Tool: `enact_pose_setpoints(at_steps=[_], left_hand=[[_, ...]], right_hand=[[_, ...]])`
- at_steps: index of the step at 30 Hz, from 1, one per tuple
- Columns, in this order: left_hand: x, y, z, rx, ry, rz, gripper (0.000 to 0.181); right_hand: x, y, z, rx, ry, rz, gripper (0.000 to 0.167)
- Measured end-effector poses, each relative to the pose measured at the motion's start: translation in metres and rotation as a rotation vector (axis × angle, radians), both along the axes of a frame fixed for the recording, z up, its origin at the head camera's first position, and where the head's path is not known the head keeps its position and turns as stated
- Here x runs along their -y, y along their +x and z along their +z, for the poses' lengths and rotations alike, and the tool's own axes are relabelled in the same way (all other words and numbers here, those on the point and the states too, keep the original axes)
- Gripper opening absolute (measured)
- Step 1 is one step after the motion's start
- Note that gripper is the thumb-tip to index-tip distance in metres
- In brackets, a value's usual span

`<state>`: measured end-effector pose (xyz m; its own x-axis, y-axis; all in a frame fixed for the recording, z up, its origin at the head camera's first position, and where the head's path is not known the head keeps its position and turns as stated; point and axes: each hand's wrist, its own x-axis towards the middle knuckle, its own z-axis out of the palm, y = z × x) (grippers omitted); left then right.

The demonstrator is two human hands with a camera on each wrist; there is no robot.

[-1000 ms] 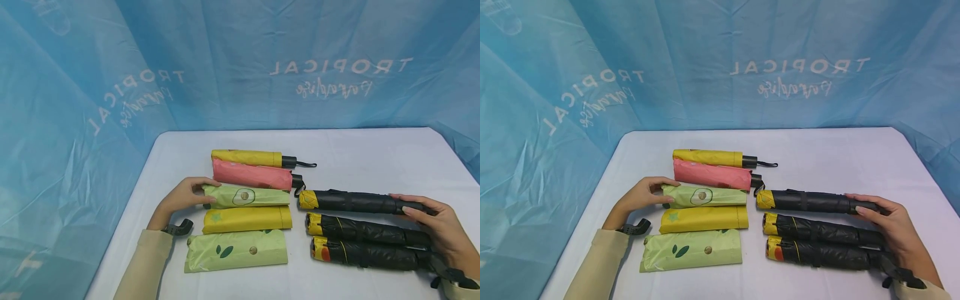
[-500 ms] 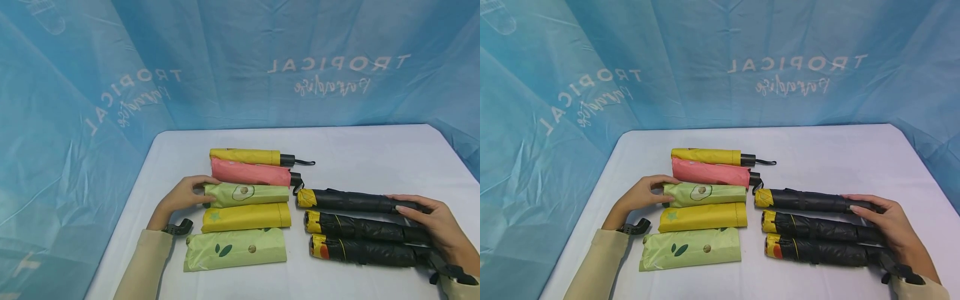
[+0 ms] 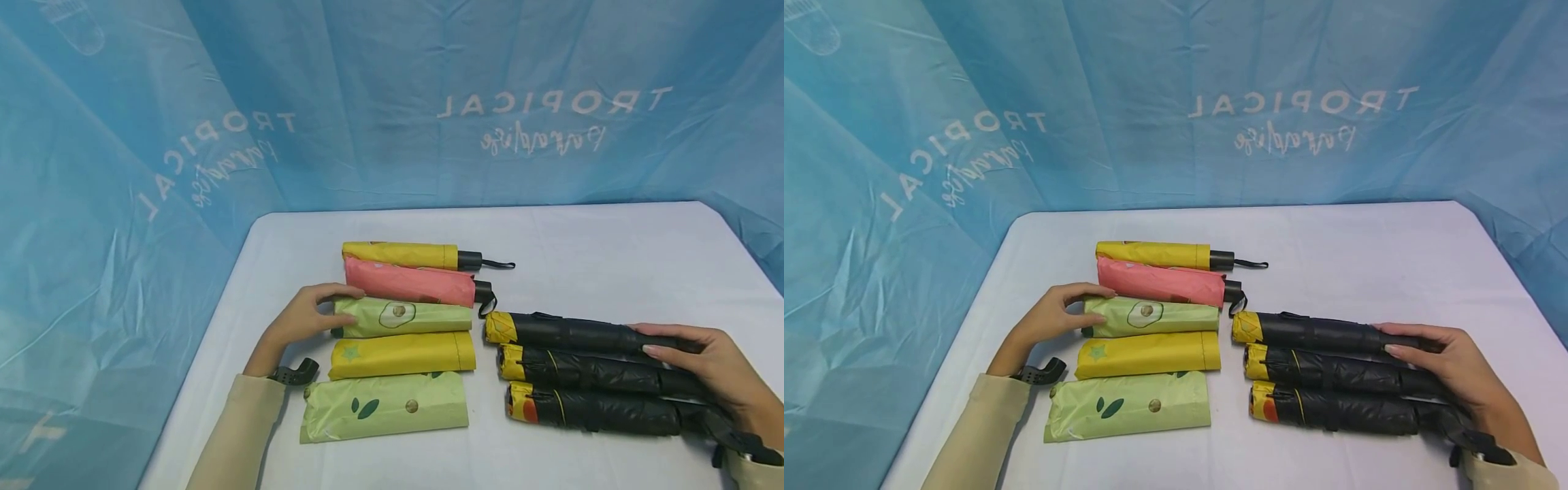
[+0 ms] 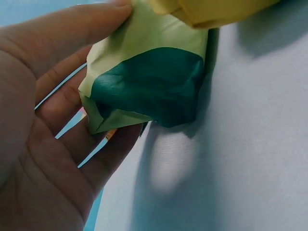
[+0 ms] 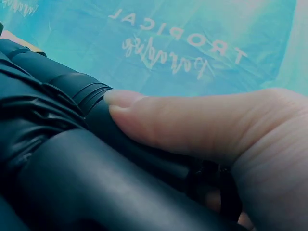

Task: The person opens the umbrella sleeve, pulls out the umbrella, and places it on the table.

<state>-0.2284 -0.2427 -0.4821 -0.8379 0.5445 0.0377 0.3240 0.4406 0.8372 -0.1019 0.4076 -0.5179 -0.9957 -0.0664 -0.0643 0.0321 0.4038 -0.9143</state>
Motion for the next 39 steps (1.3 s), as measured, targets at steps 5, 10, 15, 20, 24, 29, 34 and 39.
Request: enact_pose_setpoints(at_steps=[5, 10, 15, 20, 24, 29, 34, 39], left_hand=[[-0.001, 0.002, 0.001, 0.020, -0.009, 0.005, 0.043], [-0.002, 0.003, 0.001, 0.047, 0.006, -0.009, 0.040], [-0.007, 0.009, 0.010, 0.085, -0.005, -0.028, 0.036], [-0.014, 0.019, 0.025, 0.119, -0.021, -0.041, 0.034], [-0.013, 0.020, 0.026, 0.106, -0.014, -0.049, 0.035], [-0.012, 0.018, 0.031, 0.013, 0.077, -0.028, 0.036], [-0.007, 0.016, 0.035, -0.057, 0.119, 0.010, 0.036], [-0.002, 0.016, 0.037, -0.072, 0.106, 0.055, 0.035]], right_hand=[[-0.001, 0.000, 0.001, -0.061, 0.114, 0.044, 0.038], [-0.003, 0.000, 0.002, -0.098, 0.193, 0.087, 0.037], [-0.003, -0.001, 0.004, -0.097, 0.219, 0.109, 0.038], [-0.002, -0.001, 0.007, -0.072, 0.196, 0.138, 0.040], [-0.002, -0.002, 0.009, -0.065, 0.186, 0.155, 0.040], [-0.002, -0.002, 0.009, -0.085, 0.175, 0.167, 0.041], [-0.001, -0.001, 0.007, -0.132, 0.203, 0.169, 0.040], [-0.001, 0.000, 0.007, -0.117, 0.227, 0.158, 0.042]])
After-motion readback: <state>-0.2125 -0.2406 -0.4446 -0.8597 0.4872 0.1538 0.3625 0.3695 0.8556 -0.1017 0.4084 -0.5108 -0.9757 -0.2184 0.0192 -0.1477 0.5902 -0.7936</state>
